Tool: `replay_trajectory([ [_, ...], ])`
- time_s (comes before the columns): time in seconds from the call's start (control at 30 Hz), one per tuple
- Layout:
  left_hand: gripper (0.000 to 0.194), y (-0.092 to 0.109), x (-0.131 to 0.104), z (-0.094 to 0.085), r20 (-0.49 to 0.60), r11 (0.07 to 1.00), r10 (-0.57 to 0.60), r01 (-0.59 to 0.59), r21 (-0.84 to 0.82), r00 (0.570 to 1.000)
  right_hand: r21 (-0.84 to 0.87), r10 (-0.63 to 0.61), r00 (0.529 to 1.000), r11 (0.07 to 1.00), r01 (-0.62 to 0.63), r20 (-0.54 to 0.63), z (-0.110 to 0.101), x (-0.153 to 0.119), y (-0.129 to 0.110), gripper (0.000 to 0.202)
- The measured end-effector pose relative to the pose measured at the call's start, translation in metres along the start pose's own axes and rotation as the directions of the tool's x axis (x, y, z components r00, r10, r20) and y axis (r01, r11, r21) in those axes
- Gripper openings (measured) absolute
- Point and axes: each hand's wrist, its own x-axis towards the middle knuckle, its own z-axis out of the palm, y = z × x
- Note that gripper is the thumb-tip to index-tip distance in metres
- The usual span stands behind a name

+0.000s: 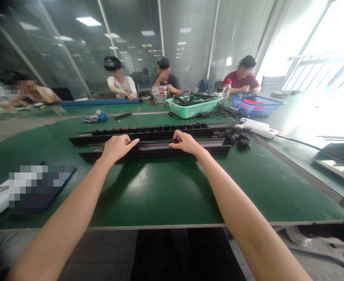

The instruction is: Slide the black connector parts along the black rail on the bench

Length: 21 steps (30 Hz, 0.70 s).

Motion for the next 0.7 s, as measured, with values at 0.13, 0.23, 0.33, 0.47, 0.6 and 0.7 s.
replay_trajectory([
  [0.13, 0.052, -0.0001, -0.0002, 0.0000, 0.005, 1.000, -0.005, 0.005, -0.007, 1.000, -0.029, -0.006, 1.000, 1.000, 0.006, -0.009, 0.0002, 0.0007, 0.0001, 0.032],
  [0.23, 0.052, 0.0000, -0.0003, -0.0001, 0.004, 1.000, -0.003, 0.003, -0.005, 1.000, -0.043, -0.014, 1.000, 0.999, 0.014, -0.012, 0.0000, 0.0001, -0.0008, 0.030],
  [0.33, 0.052, 0.0001, -0.0001, 0.0002, -0.002, 1.000, -0.001, 0.001, 0.000, 1.000, -0.050, -0.017, 1.000, 0.999, 0.017, -0.013, -0.0001, -0.0006, -0.0023, 0.029],
  [0.47, 0.053, 0.0004, 0.0001, 0.0003, 0.001, 1.000, -0.006, 0.006, 0.010, 1.000, -0.060, -0.018, 1.000, 0.998, 0.017, -0.019, 0.0001, -0.0010, -0.0033, 0.028],
  [0.6, 0.052, 0.0008, 0.0000, -0.0006, 0.006, 1.000, -0.001, 0.001, 0.016, 1.000, -0.061, -0.021, 0.999, 0.998, 0.019, -0.025, 0.0007, -0.0009, -0.0027, 0.028],
  [0.7, 0.051, 0.0008, -0.0003, -0.0007, -0.001, 1.000, 0.004, -0.004, 0.013, 1.000, -0.060, -0.026, 0.999, 0.998, 0.024, -0.028, 0.0007, -0.0010, -0.0022, 0.028],
])
